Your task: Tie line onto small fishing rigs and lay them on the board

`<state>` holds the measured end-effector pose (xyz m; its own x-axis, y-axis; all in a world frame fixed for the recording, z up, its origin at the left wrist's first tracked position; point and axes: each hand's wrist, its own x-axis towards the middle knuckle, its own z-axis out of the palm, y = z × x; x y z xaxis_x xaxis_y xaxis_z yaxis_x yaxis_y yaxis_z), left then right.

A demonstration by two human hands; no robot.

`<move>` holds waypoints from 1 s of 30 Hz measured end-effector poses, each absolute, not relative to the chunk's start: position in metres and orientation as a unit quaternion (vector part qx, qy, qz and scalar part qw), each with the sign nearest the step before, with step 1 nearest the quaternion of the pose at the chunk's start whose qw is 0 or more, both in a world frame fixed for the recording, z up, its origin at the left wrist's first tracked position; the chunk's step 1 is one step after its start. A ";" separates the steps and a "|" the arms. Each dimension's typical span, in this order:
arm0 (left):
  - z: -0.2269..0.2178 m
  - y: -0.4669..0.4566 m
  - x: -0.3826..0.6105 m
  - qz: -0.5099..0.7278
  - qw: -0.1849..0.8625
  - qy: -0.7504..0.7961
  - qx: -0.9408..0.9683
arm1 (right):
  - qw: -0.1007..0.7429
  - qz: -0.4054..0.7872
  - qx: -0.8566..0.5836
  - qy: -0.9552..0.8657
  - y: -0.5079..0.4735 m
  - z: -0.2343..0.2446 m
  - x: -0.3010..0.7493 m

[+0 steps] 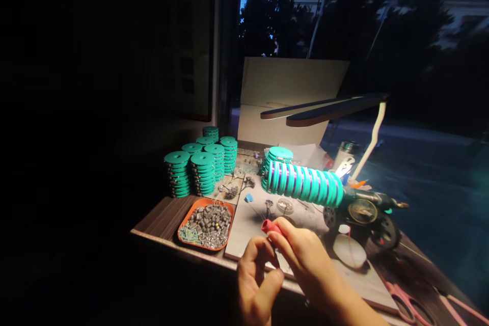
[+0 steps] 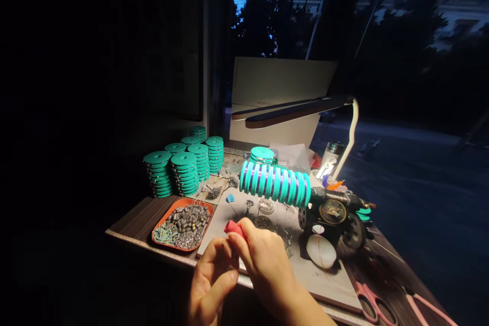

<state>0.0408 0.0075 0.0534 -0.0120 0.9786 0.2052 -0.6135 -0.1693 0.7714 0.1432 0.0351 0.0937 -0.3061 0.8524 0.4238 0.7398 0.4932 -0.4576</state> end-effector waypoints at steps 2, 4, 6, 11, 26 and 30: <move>0.052 0.007 0.044 0.679 0.558 0.277 0.389 | 0.296 -0.038 -0.501 -0.812 0.039 0.086 0.143; 0.052 0.007 0.047 0.684 0.531 0.299 0.402 | 0.280 -0.102 -0.492 -0.818 0.043 0.082 0.144; 0.053 0.006 0.048 0.680 0.521 0.310 0.413 | 0.272 -0.126 -0.487 -0.821 0.047 0.080 0.146; 0.054 0.006 0.048 0.659 0.512 0.323 0.446 | 0.252 -0.172 -0.482 -0.822 0.050 0.078 0.151; 0.061 0.016 0.019 0.584 0.651 0.291 0.389 | 0.220 -0.170 -0.450 -0.848 0.030 0.101 0.170; 0.053 0.032 -0.004 0.577 0.680 0.310 0.329 | 0.171 -0.193 -0.492 -0.831 -0.002 0.104 0.199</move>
<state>-0.0043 0.0325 0.0532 0.1404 0.9892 -0.0417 -0.5803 0.1163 0.8060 0.1988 -0.0021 0.1042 -0.4570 0.7530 0.4734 0.8845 0.4409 0.1527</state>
